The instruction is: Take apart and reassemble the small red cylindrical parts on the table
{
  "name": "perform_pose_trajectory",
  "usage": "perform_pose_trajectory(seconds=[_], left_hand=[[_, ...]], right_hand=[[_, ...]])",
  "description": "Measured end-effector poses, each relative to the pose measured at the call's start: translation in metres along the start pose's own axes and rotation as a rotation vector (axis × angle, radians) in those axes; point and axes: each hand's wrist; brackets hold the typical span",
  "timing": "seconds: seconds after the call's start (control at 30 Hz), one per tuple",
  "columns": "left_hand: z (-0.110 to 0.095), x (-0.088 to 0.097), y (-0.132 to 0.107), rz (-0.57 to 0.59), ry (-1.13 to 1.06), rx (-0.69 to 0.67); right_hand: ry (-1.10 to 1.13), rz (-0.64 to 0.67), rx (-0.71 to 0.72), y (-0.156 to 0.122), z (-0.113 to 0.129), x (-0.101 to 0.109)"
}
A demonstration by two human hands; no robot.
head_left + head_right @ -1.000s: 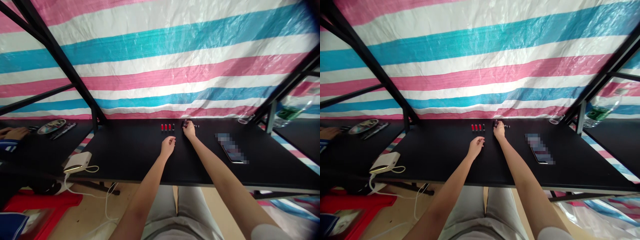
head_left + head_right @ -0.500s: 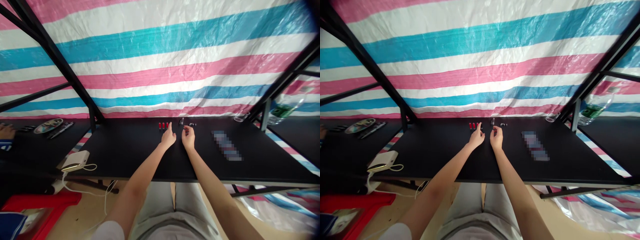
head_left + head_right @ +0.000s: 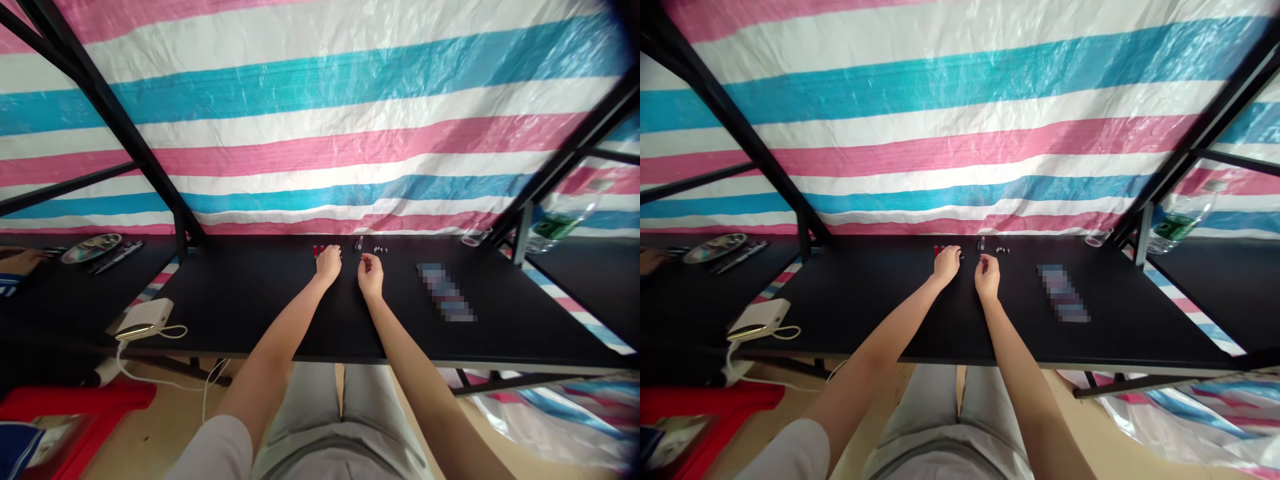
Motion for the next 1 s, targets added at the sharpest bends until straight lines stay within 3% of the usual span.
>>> perform_pose_trajectory(seconds=[0.23, 0.37, 0.7, 1.0], left_hand=[[0.006, 0.007, -0.025, 0.054, -0.547, 0.335], [0.007, 0.013, -0.039, 0.058, -0.77, 0.402], [0.005, 0.022, -0.047, 0.15, -0.935, 0.491], [0.004, 0.021, -0.049, 0.088, -0.972, 0.524]], right_hand=[[-0.106, 0.114, 0.151, 0.001, 0.004, 0.001], [-0.115, 0.209, 0.251, 0.0, 0.009, 0.002], [-0.034, 0.263, 0.286, -0.006, 0.021, 0.007], [0.021, 0.285, 0.302, -0.008, 0.024, 0.007]])
Point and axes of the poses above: each hand's wrist, its own y-axis towards the middle knuckle, its own x-axis out of the back of the hand, z = x × y, and after that the axes turned 10 degrees about -z, right-handed
